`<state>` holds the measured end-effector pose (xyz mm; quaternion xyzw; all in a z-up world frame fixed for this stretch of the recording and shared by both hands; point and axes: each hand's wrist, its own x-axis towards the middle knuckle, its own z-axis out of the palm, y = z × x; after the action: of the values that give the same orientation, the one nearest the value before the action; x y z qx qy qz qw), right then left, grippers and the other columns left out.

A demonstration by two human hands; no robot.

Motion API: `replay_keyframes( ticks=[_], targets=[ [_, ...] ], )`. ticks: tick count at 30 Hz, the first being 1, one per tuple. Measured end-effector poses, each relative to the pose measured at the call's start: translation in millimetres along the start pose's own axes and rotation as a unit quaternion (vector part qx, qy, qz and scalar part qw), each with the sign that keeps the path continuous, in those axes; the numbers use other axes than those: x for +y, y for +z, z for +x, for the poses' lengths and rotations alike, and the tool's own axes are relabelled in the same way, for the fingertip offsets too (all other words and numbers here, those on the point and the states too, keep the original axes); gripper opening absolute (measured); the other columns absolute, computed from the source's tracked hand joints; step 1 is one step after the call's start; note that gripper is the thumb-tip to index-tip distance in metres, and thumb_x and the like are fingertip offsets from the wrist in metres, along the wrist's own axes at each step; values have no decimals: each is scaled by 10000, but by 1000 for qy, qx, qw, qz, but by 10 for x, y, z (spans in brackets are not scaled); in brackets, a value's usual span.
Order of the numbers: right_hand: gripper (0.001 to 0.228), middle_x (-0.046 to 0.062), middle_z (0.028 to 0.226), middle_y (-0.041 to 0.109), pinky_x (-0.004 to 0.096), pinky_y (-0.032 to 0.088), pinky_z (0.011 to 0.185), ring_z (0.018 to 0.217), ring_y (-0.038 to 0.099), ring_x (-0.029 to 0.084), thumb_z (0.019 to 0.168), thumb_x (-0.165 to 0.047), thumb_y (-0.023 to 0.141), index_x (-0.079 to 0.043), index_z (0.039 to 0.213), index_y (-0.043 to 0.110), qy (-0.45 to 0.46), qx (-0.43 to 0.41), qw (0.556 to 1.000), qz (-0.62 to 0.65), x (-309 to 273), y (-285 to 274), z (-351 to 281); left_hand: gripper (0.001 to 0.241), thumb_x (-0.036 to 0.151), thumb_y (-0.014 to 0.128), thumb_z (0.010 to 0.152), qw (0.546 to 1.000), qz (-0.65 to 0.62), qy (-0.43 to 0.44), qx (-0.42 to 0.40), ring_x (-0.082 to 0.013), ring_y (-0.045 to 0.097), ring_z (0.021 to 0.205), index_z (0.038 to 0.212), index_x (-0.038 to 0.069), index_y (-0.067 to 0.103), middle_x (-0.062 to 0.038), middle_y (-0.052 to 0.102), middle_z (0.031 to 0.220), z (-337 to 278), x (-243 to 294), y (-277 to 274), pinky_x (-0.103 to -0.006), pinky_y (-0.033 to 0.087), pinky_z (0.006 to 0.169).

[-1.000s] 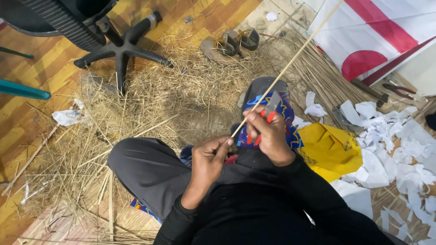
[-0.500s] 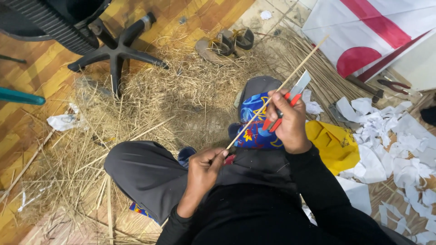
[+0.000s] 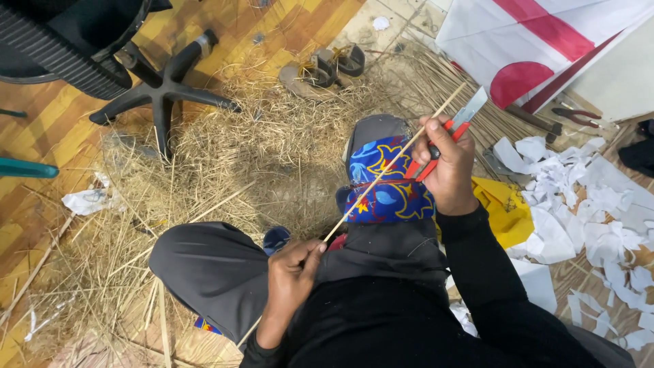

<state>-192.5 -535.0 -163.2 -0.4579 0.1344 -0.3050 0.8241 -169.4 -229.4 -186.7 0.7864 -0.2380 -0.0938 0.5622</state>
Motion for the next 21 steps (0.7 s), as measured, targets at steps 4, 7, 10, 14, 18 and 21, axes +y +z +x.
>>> replay_keyframes(
  ticks=[4,7,10,14,18,21],
  targets=[
    [135,45,696,548,204,411,423,437,472,64,1018,-126,674,1,1060,664,-18,79,995,-57,207,-60,39,94,101,806,849,998,-10,-47,-29,-395,639,495,767,57,818,-177,642,493,189,-51,227,-449,507,523],
    [159,76,761,577,215,405,399,433,472,67,1037,-145,671,11,1063,672,-26,68,987,-140,340,-194,25,214,123,744,921,991,-85,-87,-47,-210,572,462,720,62,786,-122,608,444,380,-122,496,-364,495,535],
    [197,36,620,527,211,353,338,417,484,88,1068,-259,654,-74,1015,696,6,70,955,-288,415,-392,-49,136,136,729,915,979,-79,-171,-80,-197,655,477,875,27,800,-158,710,593,603,-237,764,-350,518,482],
    [303,80,1138,641,487,573,749,939,707,372,1050,-351,605,-207,1317,597,-124,-71,758,-637,426,-443,-367,161,154,700,907,961,-111,-233,-105,-149,646,475,921,23,794,-120,718,631,831,-453,1087,-281,516,416],
    [250,-49,1203,601,420,617,709,857,745,263,1048,-396,539,-311,1254,654,-183,-162,635,-733,433,-446,-596,225,151,738,886,940,-169,-280,-100,-169,638,472,971,-57,758,-161,706,659,918,-693,1307,-270,533,379],
    [225,-33,1162,595,439,630,666,798,751,283,1062,-385,531,-325,1235,662,-200,-168,627,-734,382,-471,-553,201,129,726,887,936,-178,-287,-101,-158,627,444,965,-53,763,-151,704,654,941,-590,1285,-260,527,359]
  ],
)
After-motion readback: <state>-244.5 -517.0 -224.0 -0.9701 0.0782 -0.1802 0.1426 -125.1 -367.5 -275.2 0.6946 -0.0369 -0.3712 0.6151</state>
